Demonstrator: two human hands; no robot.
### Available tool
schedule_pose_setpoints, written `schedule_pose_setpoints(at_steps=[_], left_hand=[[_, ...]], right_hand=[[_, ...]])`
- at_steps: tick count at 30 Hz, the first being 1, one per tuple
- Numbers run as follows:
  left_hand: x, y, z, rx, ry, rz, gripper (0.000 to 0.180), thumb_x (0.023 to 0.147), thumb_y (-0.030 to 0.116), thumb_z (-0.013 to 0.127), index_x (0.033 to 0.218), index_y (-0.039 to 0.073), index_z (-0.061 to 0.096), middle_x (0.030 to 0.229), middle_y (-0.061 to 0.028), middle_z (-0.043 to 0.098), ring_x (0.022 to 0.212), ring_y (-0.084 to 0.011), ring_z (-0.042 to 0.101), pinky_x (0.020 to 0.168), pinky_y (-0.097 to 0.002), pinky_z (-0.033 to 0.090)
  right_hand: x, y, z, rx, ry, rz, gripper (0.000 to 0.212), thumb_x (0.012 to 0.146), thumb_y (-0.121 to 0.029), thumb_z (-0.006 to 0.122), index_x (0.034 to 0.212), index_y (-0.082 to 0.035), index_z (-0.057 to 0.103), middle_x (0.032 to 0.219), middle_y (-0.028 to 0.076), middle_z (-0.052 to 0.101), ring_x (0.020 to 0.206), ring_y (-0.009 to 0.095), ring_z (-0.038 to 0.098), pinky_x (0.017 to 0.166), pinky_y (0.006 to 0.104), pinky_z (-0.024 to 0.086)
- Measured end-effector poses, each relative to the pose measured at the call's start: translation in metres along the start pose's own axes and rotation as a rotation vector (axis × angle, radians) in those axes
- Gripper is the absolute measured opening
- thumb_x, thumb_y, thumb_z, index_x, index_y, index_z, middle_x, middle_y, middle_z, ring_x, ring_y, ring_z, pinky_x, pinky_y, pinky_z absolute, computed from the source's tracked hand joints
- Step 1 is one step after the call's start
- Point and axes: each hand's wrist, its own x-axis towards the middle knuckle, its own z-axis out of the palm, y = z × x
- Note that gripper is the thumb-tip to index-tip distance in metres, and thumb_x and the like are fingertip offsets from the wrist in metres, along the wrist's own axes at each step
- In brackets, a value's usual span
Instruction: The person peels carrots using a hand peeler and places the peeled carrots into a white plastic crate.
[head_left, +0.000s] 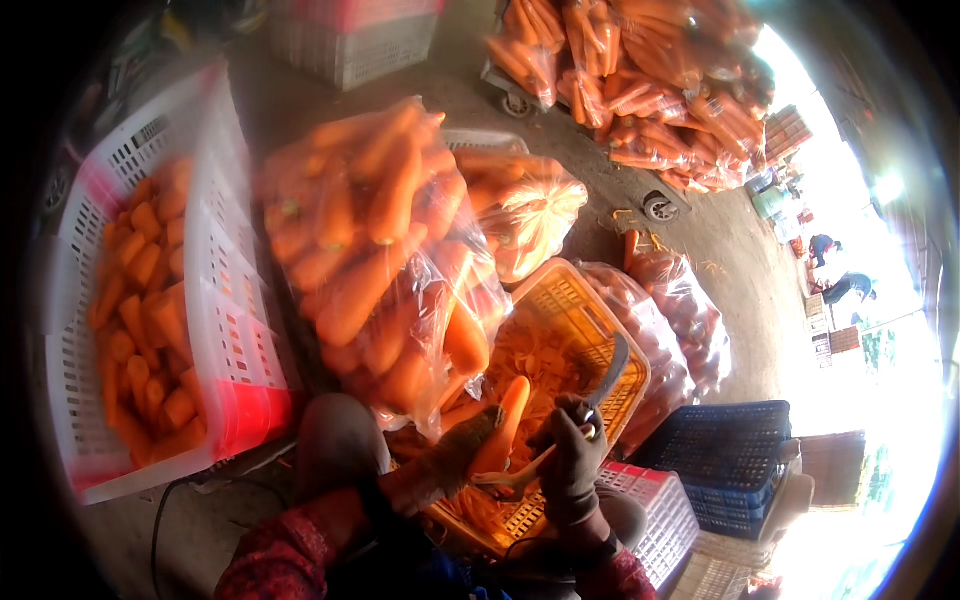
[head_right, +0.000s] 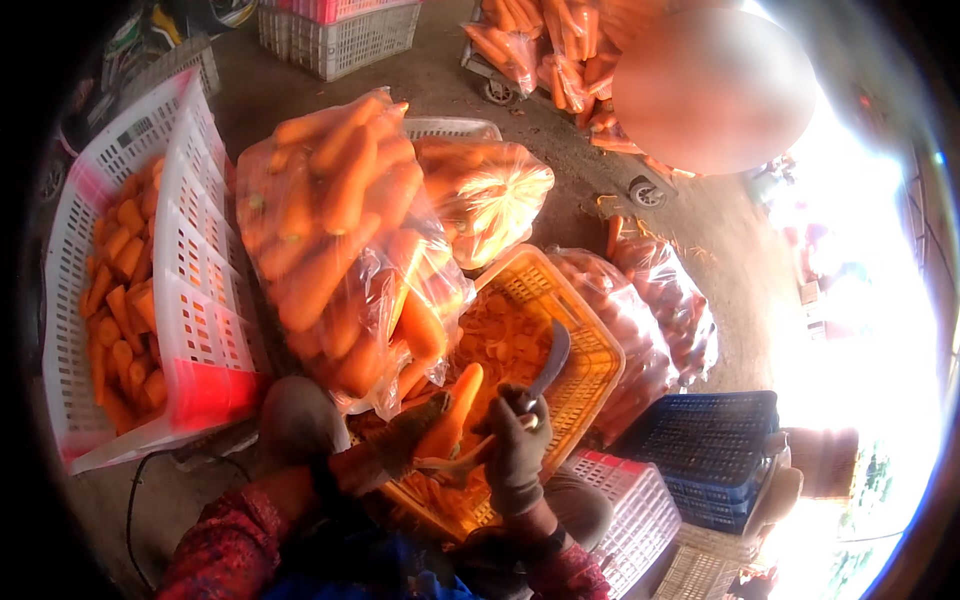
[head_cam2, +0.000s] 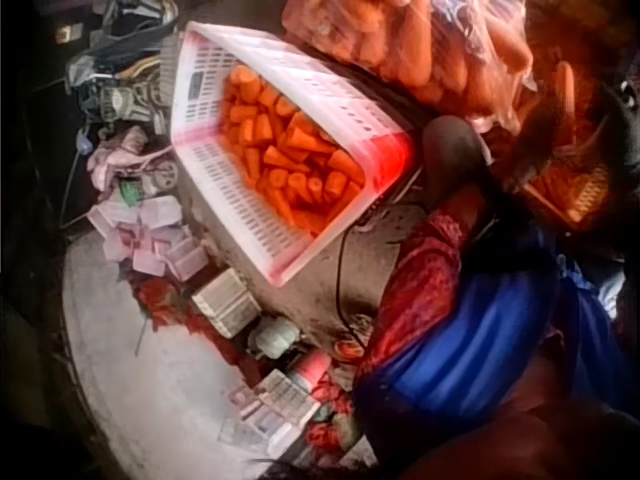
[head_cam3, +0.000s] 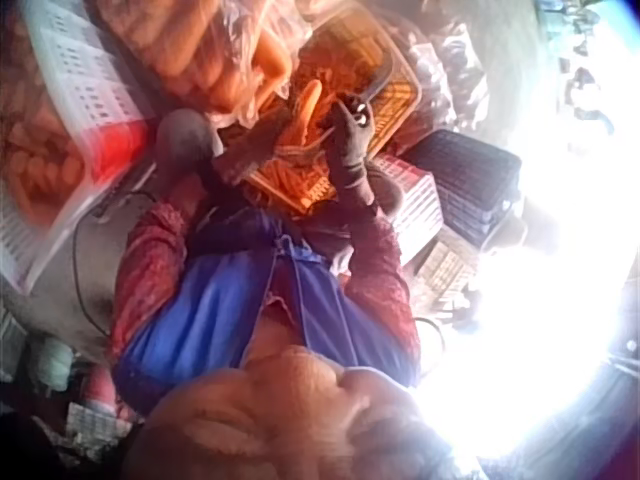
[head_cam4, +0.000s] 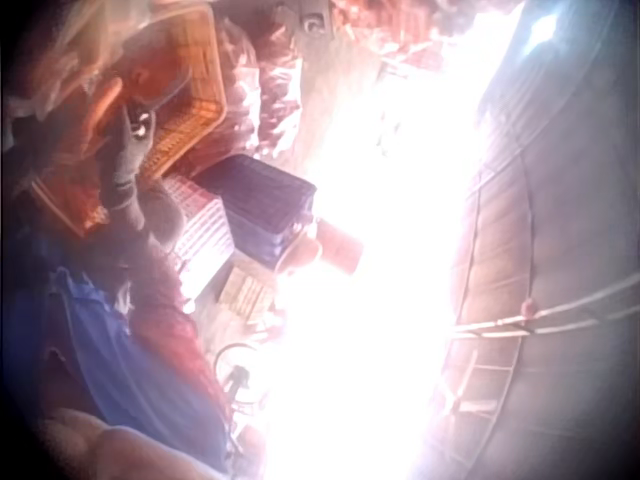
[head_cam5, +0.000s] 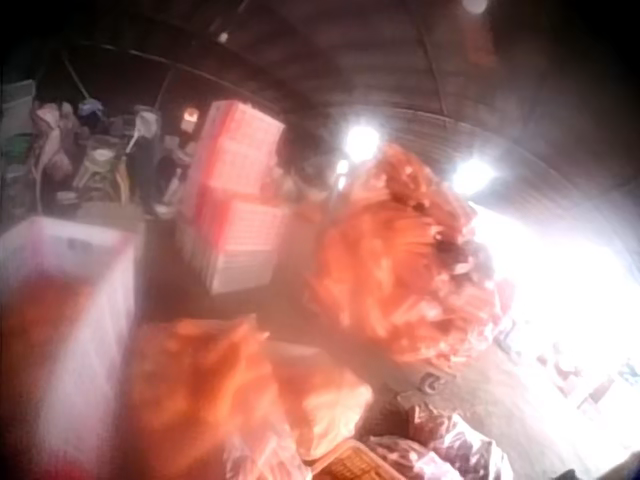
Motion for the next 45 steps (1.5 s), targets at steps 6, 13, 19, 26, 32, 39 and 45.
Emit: schedule_pose_setpoints(at_steps=[6,13,19,26,32,39,45], left_hand=[[-0.008,0.002,0.093,0.215,0.512,-0.096,0.030,0.097,0.030,0.050,0.114,0.006,0.053,0.096,-0.0055,0.062,0.080,-0.0110,0.060,0.069,-0.0239,0.050],[0.005,-0.004,-0.005,0.234,0.480,0.119,0.028,0.097,0.028,0.052,0.108,0.004,0.060,0.090,-0.0020,0.062,0.072,-0.0114,0.058,0.064,-0.0247,0.050],[-0.010,0.007,0.110,0.283,0.501,-0.110,0.028,0.095,0.031,0.056,0.104,0.005,0.061,0.085,0.0017,0.061,0.070,-0.0078,0.056,0.061,-0.0220,0.047],[0.001,-0.005,0.067,0.553,0.666,0.047,0.038,0.096,0.040,0.051,0.110,0.005,0.058,0.086,-0.0040,0.062,0.070,-0.0128,0.058,0.060,-0.0263,0.048],[-0.009,-0.004,0.124,0.602,0.607,-0.006,0.033,0.097,0.033,0.050,0.112,0.004,0.056,0.089,-0.0057,0.063,0.075,-0.0145,0.060,0.061,-0.0270,0.050],[-0.005,-0.002,0.020,0.476,0.625,0.115,0.027,0.098,0.022,0.050,0.117,0.003,0.055,0.095,-0.0048,0.063,0.080,-0.0137,0.060,0.067,-0.0251,0.051],[-0.015,0.007,0.042,0.307,0.274,0.003,0.033,0.099,0.026,0.047,0.121,0.002,0.052,0.102,-0.0090,0.062,0.088,-0.0157,0.062,0.075,-0.0255,0.052]], right_hand=[[0.113,0.008,-0.073,-0.174,0.263,-0.393,0.010,0.093,-0.008,0.050,0.089,-0.001,0.057,0.067,0.003,0.047,0.053,0.010,0.044,0.050,0.0279,0.040],[0.009,0.003,-0.014,0.070,0.005,0.011,0.020,0.083,-0.013,0.065,0.098,-0.002,0.057,0.075,0.006,0.058,0.056,0.015,0.057,0.047,0.0272,0.047],[0.079,0.005,-0.041,-0.177,0.165,-0.307,0.023,0.095,-0.016,0.047,0.077,-0.004,0.055,0.063,0.002,0.050,0.053,0.012,0.048,0.051,0.0271,0.040],[0.044,0.005,-0.036,-0.162,0.089,-0.270,0.008,0.089,-0.010,0.053,0.091,-0.003,0.056,0.061,0.001,0.051,0.052,0.013,0.051,0.047,0.0290,0.040],[0.062,0.016,-0.039,-0.015,0.088,-0.228,0.014,0.088,-0.014,0.055,0.099,-0.005,0.056,0.073,0.002,0.052,0.054,0.011,0.051,0.043,0.0245,0.039],[0.058,0.006,-0.046,-0.105,0.067,-0.334,0.025,0.086,-0.011,0.057,0.108,-0.001,0.053,0.062,0.003,0.051,0.048,0.014,0.048,0.045,0.0259,0.042],[0.044,0.008,-0.026,0.096,0.059,-0.091,0.018,0.083,-0.009,0.063,0.100,-0.004,0.056,0.074,0.003,0.054,0.057,0.012,0.052,0.048,0.0247,0.043]])
